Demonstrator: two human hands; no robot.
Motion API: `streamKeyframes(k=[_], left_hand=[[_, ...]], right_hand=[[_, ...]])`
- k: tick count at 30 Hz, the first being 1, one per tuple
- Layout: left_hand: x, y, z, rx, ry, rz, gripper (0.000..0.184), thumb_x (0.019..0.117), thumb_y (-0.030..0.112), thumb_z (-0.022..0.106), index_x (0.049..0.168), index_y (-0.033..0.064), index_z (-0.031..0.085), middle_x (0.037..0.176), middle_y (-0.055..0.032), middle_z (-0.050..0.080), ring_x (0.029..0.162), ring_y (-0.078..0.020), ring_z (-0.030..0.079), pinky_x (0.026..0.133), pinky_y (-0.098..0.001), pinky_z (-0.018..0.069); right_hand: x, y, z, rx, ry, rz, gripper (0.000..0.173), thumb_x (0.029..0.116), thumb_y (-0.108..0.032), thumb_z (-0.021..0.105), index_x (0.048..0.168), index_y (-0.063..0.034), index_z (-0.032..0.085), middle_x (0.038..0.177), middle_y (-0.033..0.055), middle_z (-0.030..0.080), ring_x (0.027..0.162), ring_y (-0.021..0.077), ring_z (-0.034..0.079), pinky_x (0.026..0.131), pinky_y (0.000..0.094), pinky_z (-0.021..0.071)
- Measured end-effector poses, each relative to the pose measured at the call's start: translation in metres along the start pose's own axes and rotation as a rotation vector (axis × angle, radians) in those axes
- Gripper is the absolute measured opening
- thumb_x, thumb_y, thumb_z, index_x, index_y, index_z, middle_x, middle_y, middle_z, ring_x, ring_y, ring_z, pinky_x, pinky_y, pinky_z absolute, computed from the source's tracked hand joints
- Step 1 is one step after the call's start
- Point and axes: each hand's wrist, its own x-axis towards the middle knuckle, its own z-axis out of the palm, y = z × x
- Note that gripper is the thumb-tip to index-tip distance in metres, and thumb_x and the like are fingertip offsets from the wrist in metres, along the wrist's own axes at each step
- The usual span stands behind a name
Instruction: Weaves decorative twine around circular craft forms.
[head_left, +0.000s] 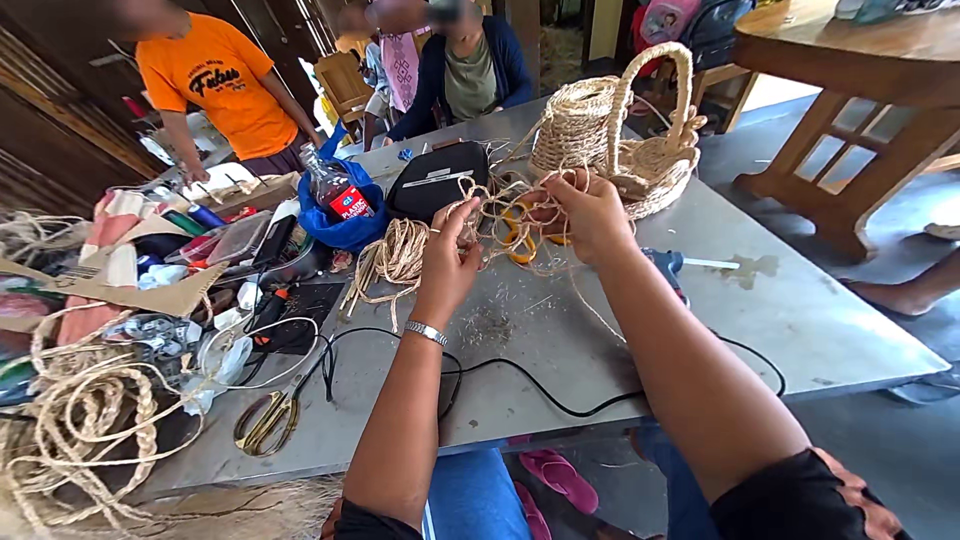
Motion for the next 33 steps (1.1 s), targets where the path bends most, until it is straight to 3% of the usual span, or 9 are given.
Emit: streamKeyframes(k=[7, 10, 13, 16, 20, 24, 29, 31, 33], left_hand=[[-0.001, 0.007, -0.007, -0.334, 0.057, -0.065, 0.060, 0.0949, 0.002, 0.066, 0.150, 0.0178, 0.050, 0.156, -0.0068, 0.043, 0.087, -0.0160, 0.070, 0.076, -0.0332, 0.0618], [-0.001, 0.006, -0.009, -0.469, 0.095, -0.035, 0.047, 0.1020, 0.010, 0.058, 0.148, 0.0148, 0.053, 0.151, -0.0058, 0.049, 0.098, -0.0150, 0.069, 0.085, -0.0324, 0.0603], [-0.005, 0.025, -0.008, -0.388, 0.130, -0.064, 0.042, 0.1027, 0.007, 0.053, 0.145, 0.0114, 0.054, 0.138, -0.0048, 0.059, 0.095, -0.0117, 0.070, 0.082, -0.0274, 0.0602], [-0.006, 0.031, -0.008, -0.270, 0.115, -0.046, 0.042, 0.1024, 0.001, 0.051, 0.144, 0.0046, 0.053, 0.148, -0.0084, 0.052, 0.098, -0.0092, 0.069, 0.085, -0.0251, 0.0577], [-0.004, 0.033, -0.008, -0.203, 0.119, -0.046, 0.040, 0.1031, 0.002, 0.051, 0.143, 0.0043, 0.054, 0.138, -0.0083, 0.058, 0.089, -0.0027, 0.067, 0.077, -0.0188, 0.0558], [0.008, -0.007, -0.010, -0.352, 0.129, 0.072, 0.043, 0.0989, -0.004, 0.051, 0.139, 0.0068, 0.061, 0.141, -0.0093, 0.059, 0.085, -0.0140, 0.069, 0.074, -0.0309, 0.0610], [0.006, -0.007, -0.011, -0.364, 0.139, 0.035, 0.046, 0.0982, -0.005, 0.051, 0.141, 0.0102, 0.060, 0.143, -0.0065, 0.057, 0.084, -0.0126, 0.069, 0.073, -0.0301, 0.0612], [0.001, -0.002, -0.013, -0.339, 0.134, -0.010, 0.048, 0.0989, -0.005, 0.050, 0.142, 0.0140, 0.060, 0.147, -0.0025, 0.055, 0.080, -0.0104, 0.067, 0.070, -0.0282, 0.0591], [0.000, -0.002, -0.013, -0.334, 0.130, -0.031, 0.049, 0.0980, -0.005, 0.050, 0.142, 0.0143, 0.060, 0.147, -0.0020, 0.055, 0.076, -0.0101, 0.066, 0.067, -0.0279, 0.0585]], right_hand=[[0.003, -0.004, -0.005, 0.241, -0.189, 0.177, 0.038, 0.1088, -0.026, 0.048, 0.141, -0.0057, 0.043, 0.116, 0.0116, 0.071, 0.091, 0.0200, 0.074, 0.083, 0.0342, 0.0617], [0.003, -0.003, -0.008, 0.178, -0.215, 0.135, 0.030, 0.1057, -0.022, 0.057, 0.126, -0.0014, 0.060, 0.109, 0.0074, 0.073, 0.095, 0.0153, 0.071, 0.090, 0.0300, 0.0580], [0.002, 0.002, -0.006, 0.039, -0.198, 0.083, 0.022, 0.0955, -0.004, 0.068, 0.116, 0.0000, 0.061, 0.100, 0.0051, 0.072, 0.087, 0.0119, 0.070, 0.085, 0.0288, 0.0588], [0.002, 0.004, -0.005, -0.079, -0.140, -0.042, 0.022, 0.0885, 0.002, 0.075, 0.109, 0.0009, 0.065, 0.092, 0.0056, 0.073, 0.082, 0.0127, 0.071, 0.080, 0.0305, 0.0609], [0.006, 0.007, -0.008, -0.158, -0.071, -0.150, 0.023, 0.0869, 0.000, 0.077, 0.107, 0.0008, 0.066, 0.090, 0.0054, 0.073, 0.080, 0.0138, 0.072, 0.077, 0.0319, 0.0622], [0.010, 0.009, -0.011, -0.157, -0.039, -0.138, 0.022, 0.0868, -0.001, 0.078, 0.106, 0.0002, 0.067, 0.089, 0.0055, 0.074, 0.078, 0.0134, 0.073, 0.075, 0.0304, 0.0623], [0.009, 0.009, -0.009, -0.157, -0.046, -0.107, 0.021, 0.0868, 0.000, 0.078, 0.104, 0.0002, 0.066, 0.088, 0.0051, 0.074, 0.078, 0.0126, 0.073, 0.075, 0.0291, 0.0622], [0.008, 0.009, -0.009, -0.173, -0.069, -0.081, 0.026, 0.0868, 0.000, 0.078, 0.110, 0.0012, 0.065, 0.090, 0.0067, 0.073, 0.078, 0.0135, 0.072, 0.074, 0.0296, 0.0617], [0.006, 0.007, -0.009, -0.172, -0.121, -0.020, 0.045, 0.0866, 0.001, 0.076, 0.128, 0.0004, 0.058, 0.092, 0.0095, 0.072, 0.078, 0.0153, 0.071, 0.074, 0.0306, 0.0607]])
